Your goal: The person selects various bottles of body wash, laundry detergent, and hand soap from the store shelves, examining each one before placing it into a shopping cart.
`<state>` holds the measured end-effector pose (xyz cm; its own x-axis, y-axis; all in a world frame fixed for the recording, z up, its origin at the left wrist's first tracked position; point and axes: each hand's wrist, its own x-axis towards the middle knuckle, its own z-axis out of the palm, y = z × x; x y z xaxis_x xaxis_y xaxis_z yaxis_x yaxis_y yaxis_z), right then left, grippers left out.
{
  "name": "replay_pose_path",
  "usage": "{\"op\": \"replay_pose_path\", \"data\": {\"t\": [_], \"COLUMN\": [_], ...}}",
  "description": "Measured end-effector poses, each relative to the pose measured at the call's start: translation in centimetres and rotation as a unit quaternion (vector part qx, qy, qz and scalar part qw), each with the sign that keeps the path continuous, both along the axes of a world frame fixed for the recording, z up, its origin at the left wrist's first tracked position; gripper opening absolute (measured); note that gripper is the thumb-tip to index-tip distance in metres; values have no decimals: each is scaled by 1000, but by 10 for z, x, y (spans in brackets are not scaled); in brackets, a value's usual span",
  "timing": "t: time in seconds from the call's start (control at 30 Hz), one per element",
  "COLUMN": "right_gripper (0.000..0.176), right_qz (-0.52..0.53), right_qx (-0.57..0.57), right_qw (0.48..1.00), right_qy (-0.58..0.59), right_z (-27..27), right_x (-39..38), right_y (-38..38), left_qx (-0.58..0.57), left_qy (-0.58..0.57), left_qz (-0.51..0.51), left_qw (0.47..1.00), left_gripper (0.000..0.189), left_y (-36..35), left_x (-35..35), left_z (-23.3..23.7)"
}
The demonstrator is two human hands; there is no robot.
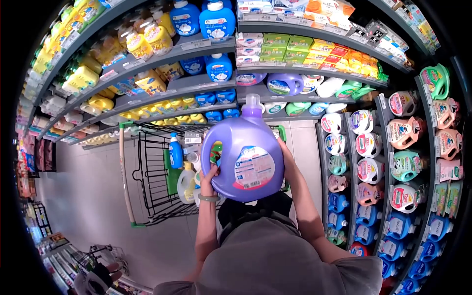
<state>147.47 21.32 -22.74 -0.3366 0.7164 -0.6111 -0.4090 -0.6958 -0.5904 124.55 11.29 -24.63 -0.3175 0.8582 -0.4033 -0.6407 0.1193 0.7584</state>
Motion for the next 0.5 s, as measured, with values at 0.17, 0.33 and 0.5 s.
{"op": "replay_pose_path", "data": {"t": [0.17,0.33,0.5], "right_gripper": [51,51,50], "right_qz": [7,-24,-26], "right_qx": [16,42,39], "right_qw": [1000,999,999], "right_qy": [-3,3,-17], "right_z": [27,21,15], "right_x": [-4,-10,-10], "right_y": [9,4,7], "left_qx": [3,-73,-92], "left_qy": [-13,136,151], "left_qz": [5,31,52], "left_qw": [1000,988,983], "left_gripper": [12,18,22], "left_y": [14,34,35], "left_x": [-5,-8,-4], "left_z": [5,12,13]}}
